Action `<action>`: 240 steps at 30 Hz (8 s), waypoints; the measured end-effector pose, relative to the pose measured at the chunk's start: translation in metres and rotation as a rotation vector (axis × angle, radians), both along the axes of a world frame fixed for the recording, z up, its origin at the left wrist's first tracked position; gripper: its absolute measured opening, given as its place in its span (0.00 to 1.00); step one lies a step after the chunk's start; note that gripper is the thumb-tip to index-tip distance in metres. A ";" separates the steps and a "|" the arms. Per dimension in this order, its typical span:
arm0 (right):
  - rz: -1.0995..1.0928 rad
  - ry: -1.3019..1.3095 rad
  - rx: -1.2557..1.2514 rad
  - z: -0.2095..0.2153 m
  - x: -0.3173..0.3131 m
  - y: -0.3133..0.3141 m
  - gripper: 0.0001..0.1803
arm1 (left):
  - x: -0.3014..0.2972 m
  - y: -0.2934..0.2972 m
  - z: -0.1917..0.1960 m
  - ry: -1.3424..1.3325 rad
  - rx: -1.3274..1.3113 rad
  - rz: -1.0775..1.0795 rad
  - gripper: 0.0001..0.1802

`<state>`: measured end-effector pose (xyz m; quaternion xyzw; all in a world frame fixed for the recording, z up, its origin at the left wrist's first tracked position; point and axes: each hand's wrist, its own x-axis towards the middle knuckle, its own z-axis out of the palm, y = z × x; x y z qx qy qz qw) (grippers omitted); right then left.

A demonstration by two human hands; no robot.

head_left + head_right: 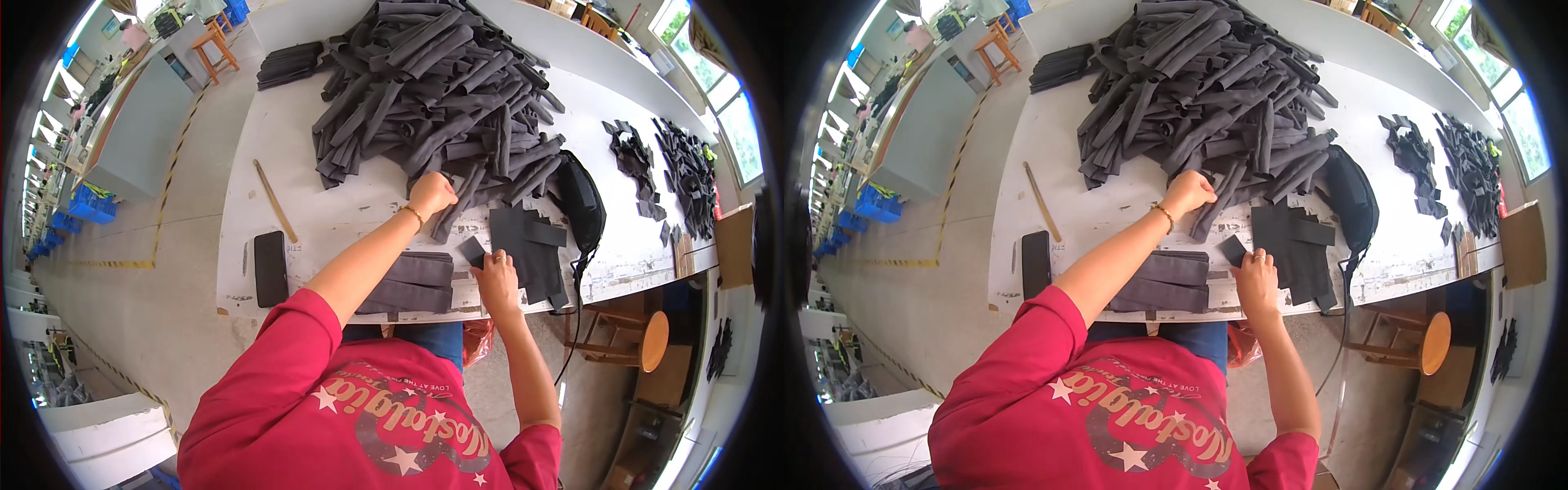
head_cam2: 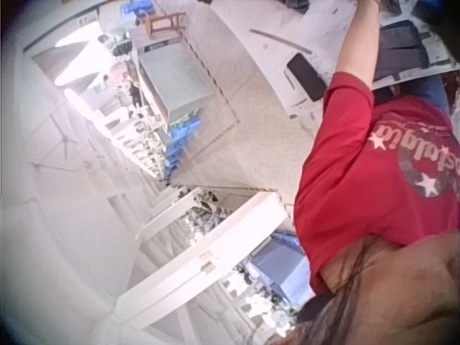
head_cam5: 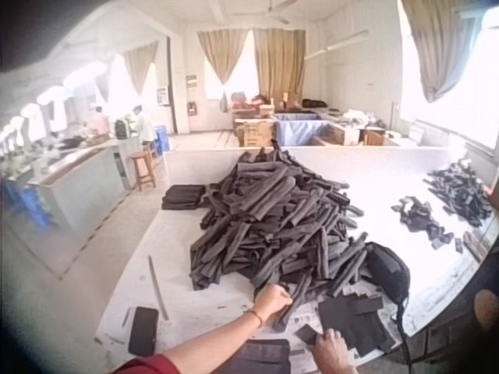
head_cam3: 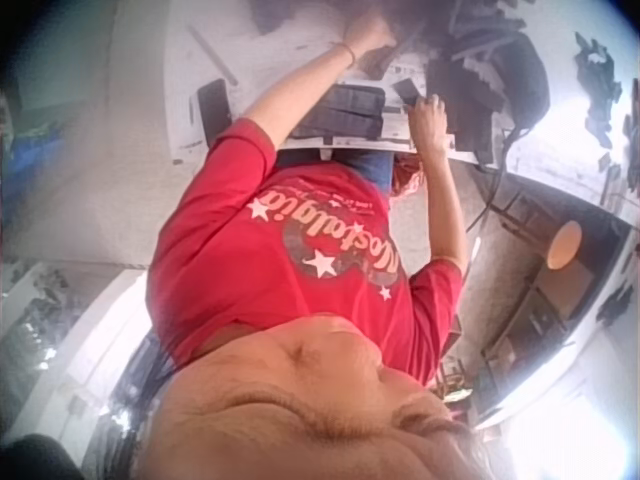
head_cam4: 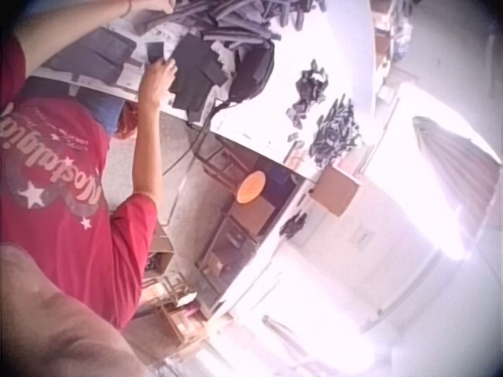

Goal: Sorting and inspecting long black foam strips at a workshop table.

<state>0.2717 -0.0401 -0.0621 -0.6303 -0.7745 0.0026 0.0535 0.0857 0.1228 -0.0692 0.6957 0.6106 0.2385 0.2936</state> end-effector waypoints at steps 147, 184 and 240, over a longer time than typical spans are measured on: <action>-0.056 1.882 -0.225 0.121 -0.116 -0.014 0.09 | -0.061 -0.143 0.122 -1.672 -0.006 -0.366 0.21; -0.179 1.538 -0.165 0.086 -0.084 -0.014 0.07 | -0.103 -0.143 0.088 -1.474 -0.034 0.452 0.11; 0.086 0.053 0.078 0.005 0.013 0.025 0.03 | -0.074 -0.090 0.038 -1.765 -0.631 0.153 0.15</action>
